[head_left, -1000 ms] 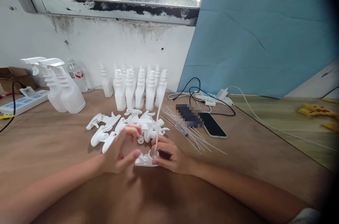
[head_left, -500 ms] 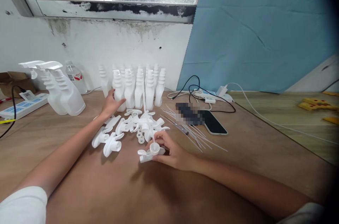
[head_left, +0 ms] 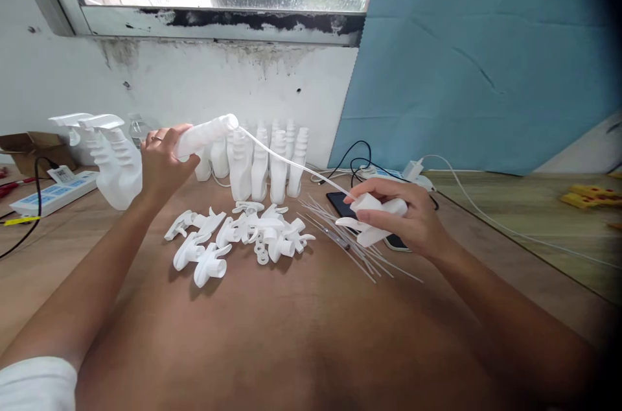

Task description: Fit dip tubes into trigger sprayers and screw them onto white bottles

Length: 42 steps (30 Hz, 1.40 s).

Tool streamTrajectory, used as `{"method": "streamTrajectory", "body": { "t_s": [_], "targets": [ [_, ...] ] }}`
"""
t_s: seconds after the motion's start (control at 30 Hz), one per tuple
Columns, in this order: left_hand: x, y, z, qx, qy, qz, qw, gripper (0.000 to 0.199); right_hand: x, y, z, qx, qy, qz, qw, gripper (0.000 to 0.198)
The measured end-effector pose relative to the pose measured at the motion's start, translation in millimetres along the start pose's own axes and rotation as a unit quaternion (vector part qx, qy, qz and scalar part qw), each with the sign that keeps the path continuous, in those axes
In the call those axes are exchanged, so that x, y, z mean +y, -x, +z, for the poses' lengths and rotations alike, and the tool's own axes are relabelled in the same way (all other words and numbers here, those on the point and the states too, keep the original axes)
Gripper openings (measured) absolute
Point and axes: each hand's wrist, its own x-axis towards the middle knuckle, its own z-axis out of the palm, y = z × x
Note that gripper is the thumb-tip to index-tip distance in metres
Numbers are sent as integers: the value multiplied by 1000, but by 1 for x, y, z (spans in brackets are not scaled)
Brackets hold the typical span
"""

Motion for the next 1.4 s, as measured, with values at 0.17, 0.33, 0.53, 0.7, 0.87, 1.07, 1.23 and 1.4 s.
{"method": "streamTrajectory", "body": {
  "t_s": [0.17,0.33,0.53,0.7,0.87,1.07,1.23,1.4],
  "targets": [
    [3,6,3,-13,-7,53,998,46,-1,-2,-2,-13,24,7,1000,13],
    [11,3,-5,-57,-7,194,979,44,-1,-3,-1,-41,69,34,996,19],
    [54,13,-32,-287,68,364,884,51,-10,1,7,18,191,-98,976,21],
    [100,42,-42,-453,189,297,819,51,-17,1,3,-2,251,-273,929,19],
    [123,66,-30,-485,385,194,761,54,-25,6,1,30,172,-309,935,32],
    [145,94,-31,-506,445,103,732,60,-41,4,22,130,-152,-173,964,40],
    [152,108,-31,-510,464,54,722,61,-43,-4,38,70,-210,-129,967,46],
    [151,108,-32,-522,461,55,716,57,-50,-4,46,66,-252,-135,956,41]
  ]
}}
